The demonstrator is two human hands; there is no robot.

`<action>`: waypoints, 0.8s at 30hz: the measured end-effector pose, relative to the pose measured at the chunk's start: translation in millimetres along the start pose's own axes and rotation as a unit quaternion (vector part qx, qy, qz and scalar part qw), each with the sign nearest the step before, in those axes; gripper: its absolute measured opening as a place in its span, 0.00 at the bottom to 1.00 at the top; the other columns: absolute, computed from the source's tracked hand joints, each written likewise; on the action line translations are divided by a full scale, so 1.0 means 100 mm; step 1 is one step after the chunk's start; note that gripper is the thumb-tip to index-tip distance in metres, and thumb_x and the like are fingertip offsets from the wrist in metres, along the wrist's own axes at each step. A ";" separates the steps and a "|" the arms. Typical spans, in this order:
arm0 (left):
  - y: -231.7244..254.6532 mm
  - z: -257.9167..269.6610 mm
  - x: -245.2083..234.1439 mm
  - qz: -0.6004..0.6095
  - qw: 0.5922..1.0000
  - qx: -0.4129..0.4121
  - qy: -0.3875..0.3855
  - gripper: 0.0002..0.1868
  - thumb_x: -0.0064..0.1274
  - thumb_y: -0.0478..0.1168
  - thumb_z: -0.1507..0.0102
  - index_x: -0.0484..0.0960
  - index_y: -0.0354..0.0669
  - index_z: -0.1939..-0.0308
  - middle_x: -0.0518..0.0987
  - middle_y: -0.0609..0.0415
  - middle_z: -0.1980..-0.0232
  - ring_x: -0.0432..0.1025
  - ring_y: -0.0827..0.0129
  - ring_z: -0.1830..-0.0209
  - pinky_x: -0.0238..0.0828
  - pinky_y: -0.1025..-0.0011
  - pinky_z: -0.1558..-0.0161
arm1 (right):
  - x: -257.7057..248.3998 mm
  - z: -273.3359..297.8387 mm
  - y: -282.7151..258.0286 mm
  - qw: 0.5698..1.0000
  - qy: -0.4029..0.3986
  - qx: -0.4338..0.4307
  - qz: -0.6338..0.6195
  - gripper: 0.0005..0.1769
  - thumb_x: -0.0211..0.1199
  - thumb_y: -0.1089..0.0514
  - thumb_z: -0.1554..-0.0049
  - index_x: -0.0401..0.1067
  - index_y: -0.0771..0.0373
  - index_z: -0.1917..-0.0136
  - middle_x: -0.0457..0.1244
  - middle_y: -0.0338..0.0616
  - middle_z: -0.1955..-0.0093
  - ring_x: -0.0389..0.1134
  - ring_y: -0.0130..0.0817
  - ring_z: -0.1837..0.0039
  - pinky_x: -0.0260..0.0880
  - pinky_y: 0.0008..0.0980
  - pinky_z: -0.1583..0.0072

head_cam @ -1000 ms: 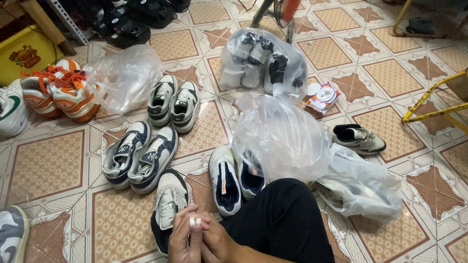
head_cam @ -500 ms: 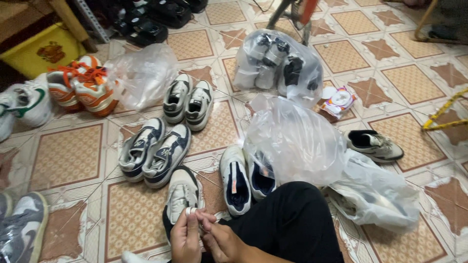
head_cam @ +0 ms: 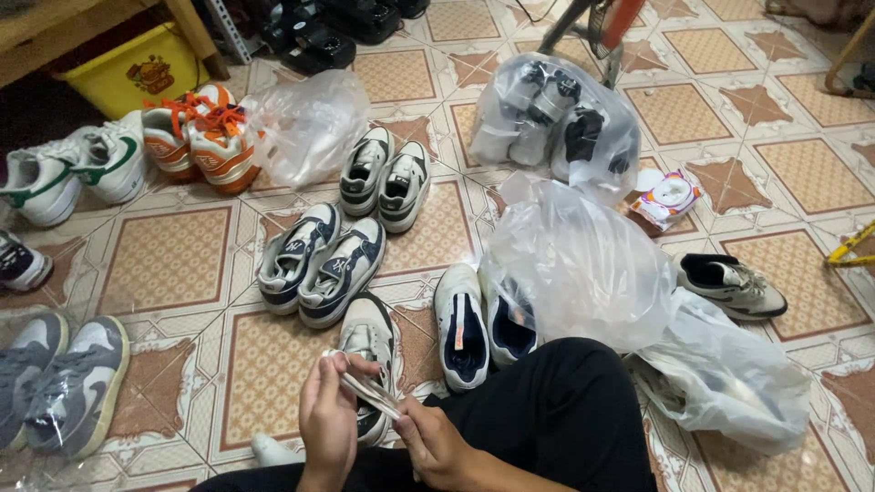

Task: Lacing several pairs of sneakers while sitting on the floor

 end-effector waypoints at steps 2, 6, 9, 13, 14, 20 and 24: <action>0.08 -0.03 -0.08 0.013 1.000 0.009 0.008 0.19 0.40 0.49 0.09 0.75 0.44 0.50 0.90 0.32 0.50 0.85 0.49 0.48 0.81 0.54 0.38 | 0.00 0.03 -0.02 1.000 -0.005 0.001 0.002 0.26 0.45 0.38 0.14 0.70 0.58 0.42 0.66 0.42 0.57 0.68 0.40 0.60 0.70 0.45 0.52; 0.01 -0.20 -0.34 0.063 0.997 -0.011 0.048 0.18 0.46 0.48 0.09 0.79 0.44 0.51 0.91 0.36 0.42 0.88 0.46 0.42 0.85 0.49 0.32 | 0.06 0.00 0.27 0.995 -0.018 -0.082 0.047 0.21 0.49 0.46 0.13 0.69 0.60 0.43 0.63 0.45 0.56 0.66 0.49 0.60 0.64 0.49 0.53; 0.15 -0.24 -0.35 0.045 0.996 -0.056 0.056 0.20 0.46 0.47 0.09 0.80 0.39 0.51 0.91 0.31 0.46 0.87 0.46 0.47 0.88 0.48 0.36 | 0.05 0.00 0.23 0.995 -0.030 -0.086 0.050 0.25 0.51 0.43 0.12 0.70 0.59 0.47 0.66 0.44 0.58 0.68 0.45 0.61 0.68 0.45 0.55; 0.47 -0.29 -0.35 -0.011 0.989 -0.120 0.085 0.19 0.40 0.42 0.07 0.78 0.37 0.50 0.90 0.29 0.42 0.85 0.41 0.39 0.84 0.43 0.30 | 0.00 -0.06 0.13 0.996 -0.038 -0.059 0.055 0.21 0.54 0.47 0.13 0.70 0.58 0.47 0.65 0.44 0.58 0.67 0.48 0.59 0.67 0.48 0.52; 0.45 -0.33 -0.42 -0.009 0.983 -0.158 0.091 0.19 0.40 0.44 0.07 0.77 0.41 0.49 0.90 0.30 0.38 0.85 0.41 0.36 0.80 0.44 0.31 | 0.00 -0.07 0.13 0.995 -0.039 -0.052 0.070 0.20 0.54 0.47 0.14 0.72 0.57 0.47 0.67 0.43 0.58 0.69 0.49 0.59 0.67 0.48 0.53; 0.33 -0.48 -0.81 0.057 0.977 -0.190 0.083 0.17 0.46 0.48 0.09 0.76 0.48 0.51 0.84 0.42 0.44 0.82 0.49 0.38 0.81 0.46 0.25 | 0.03 -0.06 0.01 0.995 -0.035 -0.048 0.082 0.16 0.53 0.50 0.14 0.74 0.56 0.43 0.69 0.45 0.56 0.74 0.52 0.57 0.69 0.47 0.52; 0.35 -0.51 -0.77 0.090 0.978 -0.167 0.080 0.17 0.52 0.46 0.11 0.77 0.44 0.53 0.80 0.46 0.52 0.80 0.54 0.46 0.85 0.45 0.24 | -0.04 -0.11 -0.07 0.997 -0.019 -0.063 0.048 0.13 0.53 0.52 0.14 0.73 0.58 0.38 0.68 0.44 0.56 0.68 0.45 0.61 0.68 0.43 0.54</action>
Point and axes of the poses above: each hand's wrist, its own z-axis away from the middle knuckle, its own x-axis out of the palm, y = z × x, the point moved 4 cm from there along -z, towards the middle knuckle
